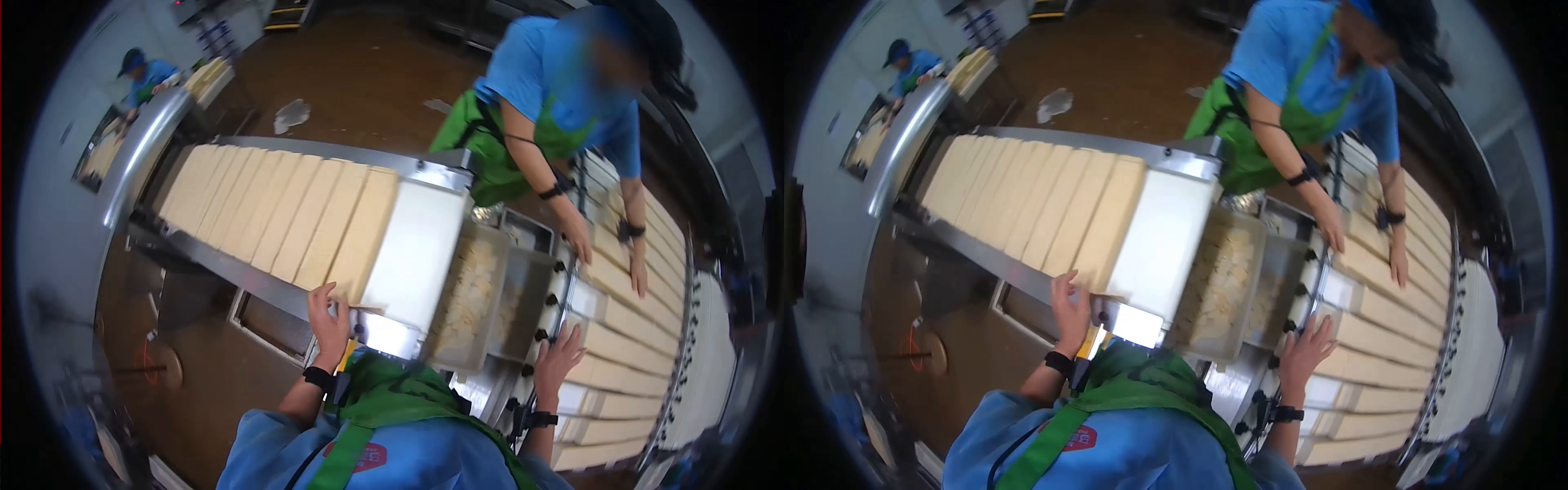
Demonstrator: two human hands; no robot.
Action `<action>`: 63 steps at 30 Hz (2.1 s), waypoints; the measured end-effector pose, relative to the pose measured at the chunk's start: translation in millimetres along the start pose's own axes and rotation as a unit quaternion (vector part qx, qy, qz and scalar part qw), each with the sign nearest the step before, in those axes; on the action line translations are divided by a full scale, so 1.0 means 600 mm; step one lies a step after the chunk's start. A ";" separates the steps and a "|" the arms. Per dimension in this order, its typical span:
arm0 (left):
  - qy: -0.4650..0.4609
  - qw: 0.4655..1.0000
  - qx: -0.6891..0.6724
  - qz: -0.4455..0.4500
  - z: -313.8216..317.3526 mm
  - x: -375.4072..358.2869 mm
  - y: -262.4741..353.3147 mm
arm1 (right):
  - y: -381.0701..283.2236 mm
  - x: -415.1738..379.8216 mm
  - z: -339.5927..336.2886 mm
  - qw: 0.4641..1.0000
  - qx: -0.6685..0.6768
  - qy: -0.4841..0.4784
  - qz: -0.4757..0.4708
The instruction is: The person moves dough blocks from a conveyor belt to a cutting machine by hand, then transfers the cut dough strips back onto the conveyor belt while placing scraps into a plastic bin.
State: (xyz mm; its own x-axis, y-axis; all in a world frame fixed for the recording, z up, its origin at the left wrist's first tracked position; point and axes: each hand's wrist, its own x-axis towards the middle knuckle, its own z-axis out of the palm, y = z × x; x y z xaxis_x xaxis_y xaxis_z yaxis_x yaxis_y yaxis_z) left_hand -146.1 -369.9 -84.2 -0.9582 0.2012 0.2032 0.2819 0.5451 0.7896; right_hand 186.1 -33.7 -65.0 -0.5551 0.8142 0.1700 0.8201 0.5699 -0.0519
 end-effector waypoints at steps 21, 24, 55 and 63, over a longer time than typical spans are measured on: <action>-0.081 0.983 0.070 -0.149 0.061 0.034 0.007 | -0.747 0.420 0.195 0.936 0.091 -0.065 -0.333; -0.098 0.976 0.082 -0.174 0.060 0.043 0.023 | -0.748 0.417 0.169 0.941 0.064 -0.112 -0.314; -0.366 0.865 0.014 0.343 0.154 -0.105 0.341 | 0.020 -0.039 -0.055 0.855 0.183 0.365 0.321; -0.598 0.714 -0.003 0.365 0.150 -0.233 0.424 | 0.229 -0.189 -0.049 0.852 0.174 0.283 0.406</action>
State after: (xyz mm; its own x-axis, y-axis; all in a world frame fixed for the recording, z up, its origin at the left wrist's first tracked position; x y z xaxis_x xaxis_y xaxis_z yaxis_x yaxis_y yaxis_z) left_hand 63.9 -186.2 36.6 0.1707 0.9824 -0.0751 0.6808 -0.0625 0.7298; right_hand 366.1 -50.9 -62.3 0.4114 0.8279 0.3812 0.7563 -0.0767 -0.6497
